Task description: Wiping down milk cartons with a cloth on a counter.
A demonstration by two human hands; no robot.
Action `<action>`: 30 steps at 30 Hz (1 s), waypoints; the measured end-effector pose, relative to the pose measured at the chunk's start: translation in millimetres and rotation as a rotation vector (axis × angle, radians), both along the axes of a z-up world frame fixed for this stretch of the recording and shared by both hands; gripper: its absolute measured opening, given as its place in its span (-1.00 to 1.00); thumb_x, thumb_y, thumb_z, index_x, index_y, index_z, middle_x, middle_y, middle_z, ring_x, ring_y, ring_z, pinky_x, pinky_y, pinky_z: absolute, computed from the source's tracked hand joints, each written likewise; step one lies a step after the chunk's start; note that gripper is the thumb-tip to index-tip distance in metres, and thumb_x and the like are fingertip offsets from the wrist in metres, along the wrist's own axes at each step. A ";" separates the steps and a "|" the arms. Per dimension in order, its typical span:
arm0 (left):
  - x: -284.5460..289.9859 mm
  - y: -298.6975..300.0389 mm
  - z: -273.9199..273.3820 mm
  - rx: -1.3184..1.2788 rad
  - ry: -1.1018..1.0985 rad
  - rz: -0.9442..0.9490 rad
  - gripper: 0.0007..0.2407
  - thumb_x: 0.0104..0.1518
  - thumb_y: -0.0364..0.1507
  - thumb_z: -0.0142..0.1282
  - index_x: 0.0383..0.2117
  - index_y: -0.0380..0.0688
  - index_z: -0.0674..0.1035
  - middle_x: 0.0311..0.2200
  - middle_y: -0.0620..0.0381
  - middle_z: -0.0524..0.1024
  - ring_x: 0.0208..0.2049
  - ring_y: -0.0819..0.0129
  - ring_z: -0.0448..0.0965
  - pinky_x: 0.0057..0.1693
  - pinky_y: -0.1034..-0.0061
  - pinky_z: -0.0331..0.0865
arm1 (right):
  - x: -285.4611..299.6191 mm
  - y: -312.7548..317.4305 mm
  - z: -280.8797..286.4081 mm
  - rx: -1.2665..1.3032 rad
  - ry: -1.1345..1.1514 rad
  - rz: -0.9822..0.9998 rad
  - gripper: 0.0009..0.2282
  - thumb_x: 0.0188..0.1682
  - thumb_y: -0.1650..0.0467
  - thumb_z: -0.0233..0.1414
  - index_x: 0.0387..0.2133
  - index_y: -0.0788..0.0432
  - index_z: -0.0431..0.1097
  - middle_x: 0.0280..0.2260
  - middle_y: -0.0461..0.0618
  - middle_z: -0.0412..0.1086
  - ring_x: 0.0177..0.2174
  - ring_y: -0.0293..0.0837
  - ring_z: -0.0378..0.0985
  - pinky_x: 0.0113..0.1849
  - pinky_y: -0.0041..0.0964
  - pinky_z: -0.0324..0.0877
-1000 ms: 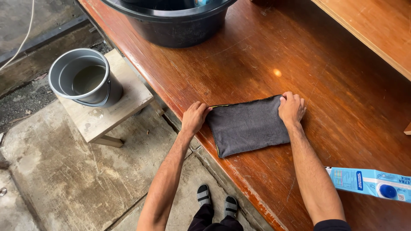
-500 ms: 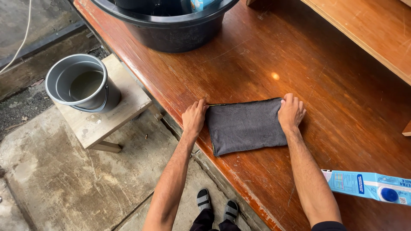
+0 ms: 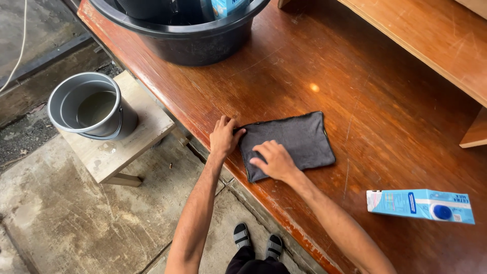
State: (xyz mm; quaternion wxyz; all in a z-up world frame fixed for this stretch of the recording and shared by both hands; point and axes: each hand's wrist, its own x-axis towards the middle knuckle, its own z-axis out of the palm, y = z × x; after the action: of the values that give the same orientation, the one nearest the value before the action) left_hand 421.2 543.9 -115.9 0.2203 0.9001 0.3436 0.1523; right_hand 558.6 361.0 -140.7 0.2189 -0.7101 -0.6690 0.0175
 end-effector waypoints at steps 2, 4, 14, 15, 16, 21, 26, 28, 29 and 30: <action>1.2 8.2 -10.9 -0.045 -0.010 0.012 -0.70 0.18 -0.03 0.11 -0.26 0.07 0.51 -0.19 0.18 0.39 -0.04 0.15 0.50 -0.10 0.14 0.58 | -18.2 -4.8 17.3 -0.036 -0.032 0.045 -0.54 0.04 -0.05 -0.11 -0.04 -0.04 0.40 -0.28 -0.08 0.34 -0.26 -0.05 0.41 -0.28 -0.16 0.34; -2.7 14.1 -30.2 -0.093 -0.013 0.025 -0.70 0.19 0.00 0.08 -0.28 0.11 0.51 -0.26 0.19 0.44 -0.08 0.21 0.53 -0.07 0.21 0.57 | -33.9 -12.3 27.0 -0.076 -0.057 0.092 -0.45 0.01 -0.13 -0.15 0.02 -0.04 0.36 -0.26 -0.09 0.29 -0.27 -0.04 0.35 -0.29 -0.16 0.28; -17.4 29.0 -40.7 -0.339 -0.196 0.015 -0.87 0.15 -0.18 0.18 -0.22 0.31 0.60 -0.54 0.15 0.60 -0.26 0.05 0.65 -0.08 0.17 0.51 | -35.2 -23.2 -32.7 -0.050 -0.453 0.358 -0.79 0.00 0.13 -0.03 -0.16 -0.17 0.33 -0.34 -0.12 0.35 -0.29 -0.06 0.43 -0.33 -0.15 0.36; -16.4 30.4 -41.5 -0.366 -0.201 0.027 -0.87 0.12 -0.20 0.20 -0.22 0.36 0.60 -0.58 0.22 0.60 -0.30 0.14 0.66 -0.09 0.25 0.51 | -34.1 -27.3 -42.7 -0.015 -0.467 0.344 -0.83 0.02 0.23 -0.03 -0.15 -0.13 0.32 -0.37 -0.11 0.38 -0.32 -0.08 0.46 -0.34 -0.19 0.36; -14.0 30.8 -33.2 -0.365 -0.201 0.013 -0.87 0.12 -0.20 0.20 -0.22 0.36 0.60 -0.58 0.22 0.60 -0.30 0.14 0.66 -0.09 0.25 0.51 | -34.7 -33.8 -34.0 -0.016 -0.470 0.330 -0.83 0.02 0.23 -0.03 -0.15 -0.13 0.32 -0.37 -0.11 0.38 -0.32 -0.08 0.46 -0.34 -0.19 0.36; 2.7 17.4 26.7 -0.619 -0.281 0.054 -0.85 0.00 -0.33 0.29 -0.29 0.23 0.66 -0.63 0.21 0.60 -0.62 0.45 0.60 -0.36 0.62 0.53 | -31.5 -65.3 20.0 0.013 0.049 0.227 -0.76 0.16 0.41 -0.21 -0.04 -0.16 0.38 -0.34 0.00 0.28 -0.36 0.06 0.51 -0.29 -0.21 0.48; 55.4 11.0 32.6 -0.733 -0.402 0.007 -0.86 -0.01 -0.37 0.32 -0.32 0.06 0.67 -0.57 0.13 0.63 -0.66 0.44 0.61 -0.43 0.64 0.52 | 2.2 -83.3 57.4 0.089 0.456 0.051 -0.94 0.01 0.35 0.08 -0.32 -0.01 0.48 -0.38 -0.08 0.41 -0.38 -0.08 0.56 -0.33 -0.33 0.51; 81.8 2.1 35.7 -0.752 -0.434 -0.009 -0.85 -0.02 -0.37 0.34 -0.33 0.02 0.67 -0.52 0.11 0.65 -0.65 0.43 0.62 -0.44 0.65 0.52 | 20.2 -93.2 67.1 0.105 0.487 -0.024 -0.88 -0.07 0.29 0.24 -0.37 0.00 0.50 -0.41 -0.10 0.44 -0.42 -0.12 0.56 -0.38 -0.38 0.51; 94.2 -3.9 38.0 -0.762 -0.444 -0.012 -0.85 -0.03 -0.37 0.34 -0.34 0.02 0.68 -0.54 0.10 0.65 -0.66 0.42 0.63 -0.45 0.66 0.52 | 30.7 -97.6 58.0 0.147 0.429 -0.131 -0.79 -0.09 0.23 0.27 -0.45 -0.01 0.38 -0.49 -0.13 0.41 -0.46 -0.12 0.56 -0.40 -0.33 0.49; 106.8 -9.7 40.4 -0.772 -0.455 -0.014 -0.84 -0.04 -0.37 0.34 -0.34 0.01 0.68 -0.56 0.09 0.65 -0.67 0.41 0.63 -0.47 0.66 0.53 | 41.3 -101.6 48.9 0.188 0.370 -0.237 -0.68 -0.11 0.18 0.29 -0.53 -0.03 0.26 -0.56 -0.16 0.39 -0.50 -0.11 0.56 -0.42 -0.29 0.47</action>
State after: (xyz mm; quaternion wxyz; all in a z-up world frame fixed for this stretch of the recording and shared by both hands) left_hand 528.0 534.2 -75.5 0.6111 0.6979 0.3119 0.2055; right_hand 599.9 259.3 -91.7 0.4034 -0.7449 -0.5281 0.0592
